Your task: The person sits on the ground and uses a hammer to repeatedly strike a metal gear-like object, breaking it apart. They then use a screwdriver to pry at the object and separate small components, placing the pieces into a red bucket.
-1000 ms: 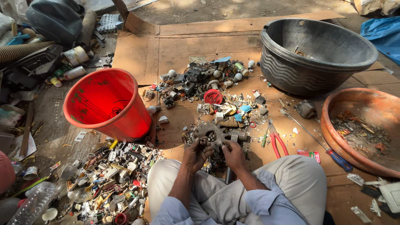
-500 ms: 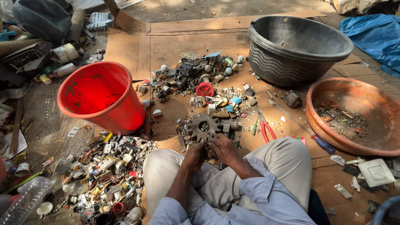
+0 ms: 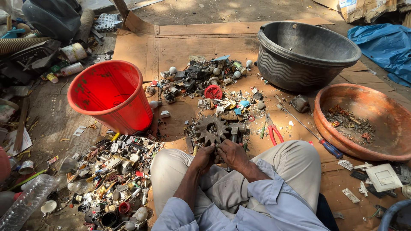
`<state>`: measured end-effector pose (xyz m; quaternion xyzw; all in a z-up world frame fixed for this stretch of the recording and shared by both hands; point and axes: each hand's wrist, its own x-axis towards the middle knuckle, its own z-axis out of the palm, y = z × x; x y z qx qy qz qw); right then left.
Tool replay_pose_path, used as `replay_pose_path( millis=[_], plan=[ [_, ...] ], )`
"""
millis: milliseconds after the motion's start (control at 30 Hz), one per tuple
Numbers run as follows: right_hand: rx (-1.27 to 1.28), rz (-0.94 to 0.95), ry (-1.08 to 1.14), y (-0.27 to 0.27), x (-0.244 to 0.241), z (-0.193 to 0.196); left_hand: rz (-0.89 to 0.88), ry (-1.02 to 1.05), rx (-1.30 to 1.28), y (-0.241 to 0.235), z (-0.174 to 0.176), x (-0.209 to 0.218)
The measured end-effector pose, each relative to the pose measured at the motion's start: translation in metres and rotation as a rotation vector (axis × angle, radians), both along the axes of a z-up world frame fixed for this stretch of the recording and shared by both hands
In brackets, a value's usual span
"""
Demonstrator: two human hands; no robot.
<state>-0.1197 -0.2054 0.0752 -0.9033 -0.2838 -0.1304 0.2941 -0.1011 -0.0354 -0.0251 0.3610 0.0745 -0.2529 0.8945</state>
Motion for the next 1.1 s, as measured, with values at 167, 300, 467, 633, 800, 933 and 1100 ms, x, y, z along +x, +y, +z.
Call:
replay_pose_path(
  millis=[167,300,467,633,800,933,1100],
  plan=[
    [-0.018,-0.015,0.004,0.001,0.002,-0.016,-0.008,-0.022,0.035,0.002,0.000,-0.001],
    [-0.028,-0.041,0.126,-0.006,0.014,-0.044,0.034,0.038,0.011,0.002,0.013,-0.003],
    [0.186,-0.310,0.282,-0.056,0.073,-0.060,0.185,0.163,0.000,0.010,0.026,0.007],
    [-0.554,-0.569,0.860,-0.089,0.112,-0.077,0.363,0.141,-0.123,0.015,-0.011,0.030],
    [-0.509,-0.676,0.890,-0.071,0.123,-0.122,0.434,0.215,-0.272,0.022,-0.012,0.037],
    [-0.489,-0.810,1.236,-0.070,0.144,-0.131,0.407,0.189,-0.365,0.035,0.008,0.033],
    [-0.336,-0.911,1.416,-0.075,0.142,-0.117,0.496,0.254,-0.423,0.035,0.017,0.047]
  ],
)
